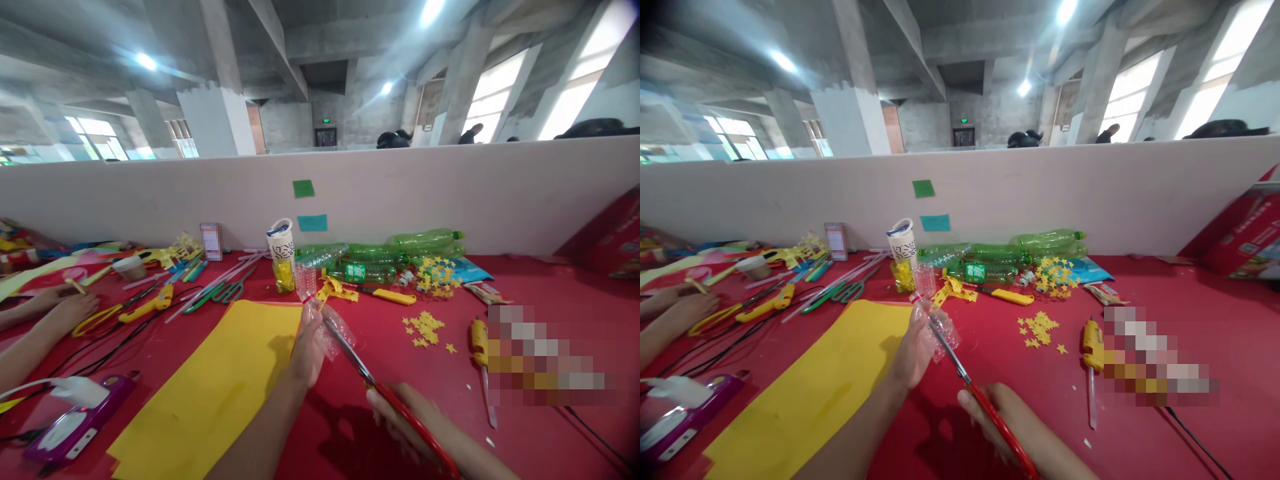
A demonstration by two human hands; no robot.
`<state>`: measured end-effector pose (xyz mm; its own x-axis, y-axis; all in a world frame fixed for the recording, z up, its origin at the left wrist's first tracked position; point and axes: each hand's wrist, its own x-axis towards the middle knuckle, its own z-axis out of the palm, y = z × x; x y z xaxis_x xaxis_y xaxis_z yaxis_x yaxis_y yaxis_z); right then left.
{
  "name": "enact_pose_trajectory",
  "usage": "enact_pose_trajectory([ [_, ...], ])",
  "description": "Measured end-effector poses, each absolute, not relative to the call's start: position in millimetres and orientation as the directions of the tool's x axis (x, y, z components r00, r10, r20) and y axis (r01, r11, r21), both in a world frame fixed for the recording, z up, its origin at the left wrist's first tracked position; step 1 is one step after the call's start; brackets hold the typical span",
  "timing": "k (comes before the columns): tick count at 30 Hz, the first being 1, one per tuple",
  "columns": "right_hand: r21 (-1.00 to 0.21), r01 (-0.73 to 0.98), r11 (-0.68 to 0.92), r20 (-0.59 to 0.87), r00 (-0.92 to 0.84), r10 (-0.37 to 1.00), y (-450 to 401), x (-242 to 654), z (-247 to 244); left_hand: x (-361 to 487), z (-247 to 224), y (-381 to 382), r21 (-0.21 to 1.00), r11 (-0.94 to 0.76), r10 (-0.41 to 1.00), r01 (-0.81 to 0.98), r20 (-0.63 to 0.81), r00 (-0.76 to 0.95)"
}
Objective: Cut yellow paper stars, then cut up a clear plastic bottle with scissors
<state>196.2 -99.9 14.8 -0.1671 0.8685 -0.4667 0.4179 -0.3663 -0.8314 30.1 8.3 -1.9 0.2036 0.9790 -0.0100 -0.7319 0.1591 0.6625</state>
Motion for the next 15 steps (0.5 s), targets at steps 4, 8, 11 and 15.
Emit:
enact_pose_trajectory([
  [4,-0.83,0.394,-0.394,-0.477,-0.134,0.869,-100.5,192.8,11.7,32.0,-1.7,5.8,0.679,0.138,0.977,-0.721,0.027,0.213],
  [8,-0.833,0.416,-0.365,-0.448,-0.119,0.886,-99.1,192.0,7.8,30.8,-1.8,7.0,0.684,0.126,0.977,-0.718,0.037,0.208],
  [11,-0.825,0.454,-0.336,-0.435,-0.13,0.891,-98.1,192.8,7.8,29.8,-0.8,8.1,0.676,0.133,0.975,-0.725,0.043,0.22],
  [15,-0.813,0.453,-0.366,-0.463,-0.121,0.878,-98.3,192.5,10.6,29.5,0.1,9.5,0.637,0.17,0.97,-0.752,0.024,0.24],
])
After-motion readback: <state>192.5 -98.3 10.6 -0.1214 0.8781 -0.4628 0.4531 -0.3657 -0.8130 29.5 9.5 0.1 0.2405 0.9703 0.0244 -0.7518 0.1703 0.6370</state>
